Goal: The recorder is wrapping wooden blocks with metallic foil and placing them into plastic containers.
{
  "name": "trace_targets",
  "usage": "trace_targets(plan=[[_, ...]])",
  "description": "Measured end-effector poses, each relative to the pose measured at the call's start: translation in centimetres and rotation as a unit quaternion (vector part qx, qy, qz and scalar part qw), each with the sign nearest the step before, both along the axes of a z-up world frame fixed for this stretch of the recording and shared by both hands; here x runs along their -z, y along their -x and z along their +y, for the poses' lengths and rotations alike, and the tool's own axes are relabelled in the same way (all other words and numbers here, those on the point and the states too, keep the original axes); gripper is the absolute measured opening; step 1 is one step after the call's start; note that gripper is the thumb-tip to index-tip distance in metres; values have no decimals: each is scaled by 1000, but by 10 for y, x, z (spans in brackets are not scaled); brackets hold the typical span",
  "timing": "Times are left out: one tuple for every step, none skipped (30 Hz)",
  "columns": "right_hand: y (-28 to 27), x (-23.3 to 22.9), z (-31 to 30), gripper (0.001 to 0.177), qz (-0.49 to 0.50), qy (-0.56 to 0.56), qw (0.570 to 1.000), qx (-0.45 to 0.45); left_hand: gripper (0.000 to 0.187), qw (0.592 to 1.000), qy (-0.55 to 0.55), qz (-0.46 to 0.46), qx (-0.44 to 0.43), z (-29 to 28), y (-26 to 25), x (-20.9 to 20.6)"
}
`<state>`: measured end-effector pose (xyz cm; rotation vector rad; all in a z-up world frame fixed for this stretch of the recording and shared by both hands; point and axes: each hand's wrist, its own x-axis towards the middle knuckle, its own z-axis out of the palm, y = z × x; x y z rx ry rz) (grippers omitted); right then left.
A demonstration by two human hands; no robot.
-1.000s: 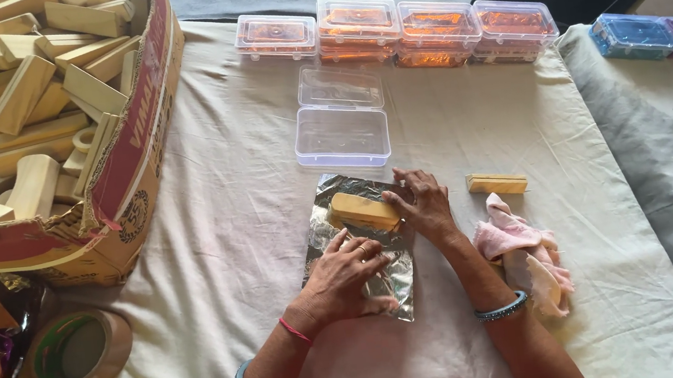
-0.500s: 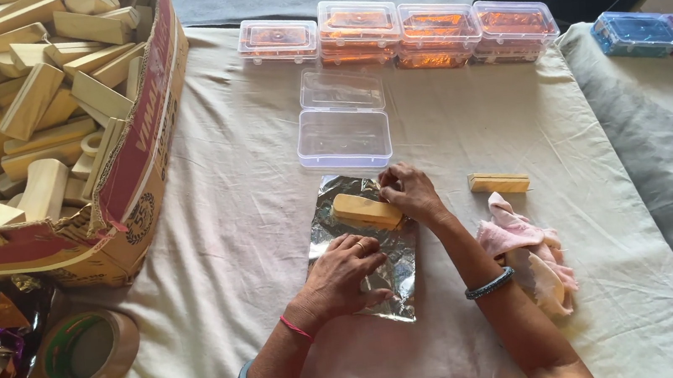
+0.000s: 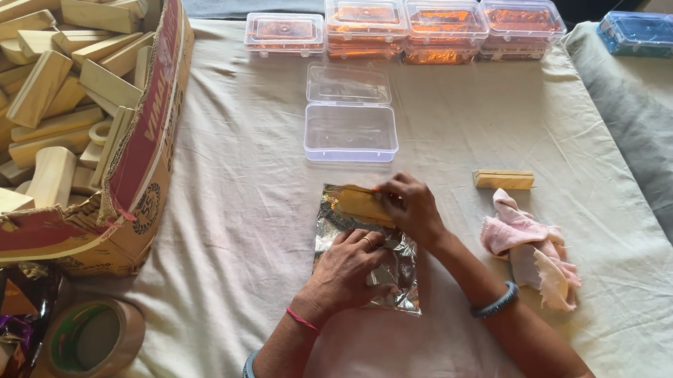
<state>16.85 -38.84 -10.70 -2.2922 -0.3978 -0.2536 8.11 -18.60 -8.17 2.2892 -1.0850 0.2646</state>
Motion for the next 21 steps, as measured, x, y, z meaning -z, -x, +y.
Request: trace_targets(plan=[[5,-1,0,17,1,0,1000,0,56,1000,0,1,0,0,0,-1],[10,-3,-1,19,-72,38,997,-5,55,1000,-16,12,-2,0,0,-2],[16,-5,-2,20,-145,77,986,-9,54,999,-32,22,-2,-1,0,-3],[20,-7,-1,20,-144,77,986,-8,54,999,-33,22,-1,-1,0,-3],[23,-10,0,21,-184,105,977,-18,53,999,-39,20,-4,-1,0,-4],[26,-14,0,21,-223,133,965,-27,52,999,-44,18,-6,-1,-1,-5],[27,-11,-1,21,-224,132,965,-28,52,999,-45,16,-7,-1,-2,-3],[28,-9,-2,21,-219,140,965,-30,51,999,-35,21,1,0,-3,0],[29,-6,-4,21,-212,149,965,-33,49,999,-25,28,8,1,-2,3],[31,-5,-5,21,-212,149,965,-34,49,999,-24,28,7,2,-4,7],[34,-4,-6,22,-214,156,964,-36,46,999,-30,19,-10,2,-5,12],[37,-3,-7,22,-215,163,962,-38,44,999,-35,11,-28,3,-7,17],[39,-4,-8,22,-215,162,962,-36,44,999,-36,11,-26,5,-10,12],[41,-4,-9,25,-214,158,963,-42,45,997,6,-16,-81,7,-13,7],[44,-4,-11,27,-211,154,964,-46,48,989,47,-41,-134,9,-16,3],[47,-6,-11,27,-210,153,965,-44,48,989,46,-40,-131,10,-15,-1],[49,-8,-12,30,-211,151,964,-53,53,985,48,-63,-152,10,-15,-5],[51,-10,-12,33,-213,149,964,-62,58,980,50,-86,-172,11,-15,-10],[53,-12,-12,33,-213,149,964,-62,58,980,50,-86,-172,10,-16,-4],[55,-14,-11,36,-209,152,964,-63,59,979,38,-94,-175,9,-17,2],[57,-16,-10,39,-206,155,964,-64,59,978,26,-103,-178,9,-18,7]])
